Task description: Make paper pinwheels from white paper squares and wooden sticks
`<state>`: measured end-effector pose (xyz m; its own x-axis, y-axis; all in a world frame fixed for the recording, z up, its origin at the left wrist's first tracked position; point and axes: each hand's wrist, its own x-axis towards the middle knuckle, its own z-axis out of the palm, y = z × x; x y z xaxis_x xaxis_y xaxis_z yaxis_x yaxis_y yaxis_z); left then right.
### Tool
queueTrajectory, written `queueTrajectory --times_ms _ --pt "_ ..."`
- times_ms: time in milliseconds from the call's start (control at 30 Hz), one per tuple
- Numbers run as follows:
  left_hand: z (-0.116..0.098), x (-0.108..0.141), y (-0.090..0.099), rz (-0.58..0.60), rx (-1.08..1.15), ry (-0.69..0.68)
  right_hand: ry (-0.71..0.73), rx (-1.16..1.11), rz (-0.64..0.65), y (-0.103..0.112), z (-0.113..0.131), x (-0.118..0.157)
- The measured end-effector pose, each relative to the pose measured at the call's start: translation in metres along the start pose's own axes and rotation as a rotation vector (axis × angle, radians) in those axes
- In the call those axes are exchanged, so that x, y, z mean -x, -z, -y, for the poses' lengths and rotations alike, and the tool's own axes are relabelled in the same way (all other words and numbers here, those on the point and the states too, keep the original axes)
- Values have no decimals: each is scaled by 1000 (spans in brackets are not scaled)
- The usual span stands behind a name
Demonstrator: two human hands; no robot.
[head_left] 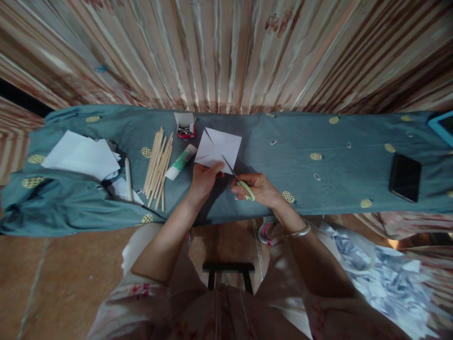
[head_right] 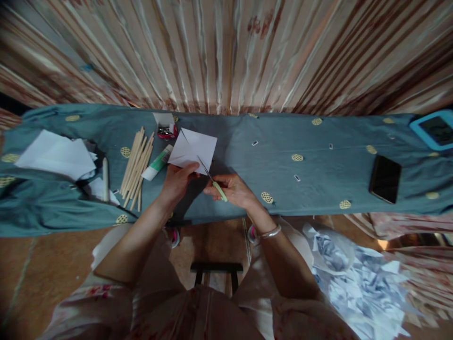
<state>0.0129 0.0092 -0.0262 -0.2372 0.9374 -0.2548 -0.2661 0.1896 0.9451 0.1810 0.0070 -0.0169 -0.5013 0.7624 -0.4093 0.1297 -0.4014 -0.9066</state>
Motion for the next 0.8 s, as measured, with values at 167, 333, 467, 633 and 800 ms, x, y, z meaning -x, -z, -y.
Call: queueTrajectory --times_ms 167,333,467,633,800 --pt "-2 1 -1 -1 5 3 -22 4 0 -1 0 1" --pt "-6 2 0 30 22 -3 -50 2 -18 -3 0 3" --pt "-9 2 2 7 15 -8 -49 71 4 -2 -2 7" --pt "-13 2 7 -21 6 -29 -8 324 -47 10 -8 16" --pt "-11 7 6 3 1 -33 41 938 -400 27 -5 30"
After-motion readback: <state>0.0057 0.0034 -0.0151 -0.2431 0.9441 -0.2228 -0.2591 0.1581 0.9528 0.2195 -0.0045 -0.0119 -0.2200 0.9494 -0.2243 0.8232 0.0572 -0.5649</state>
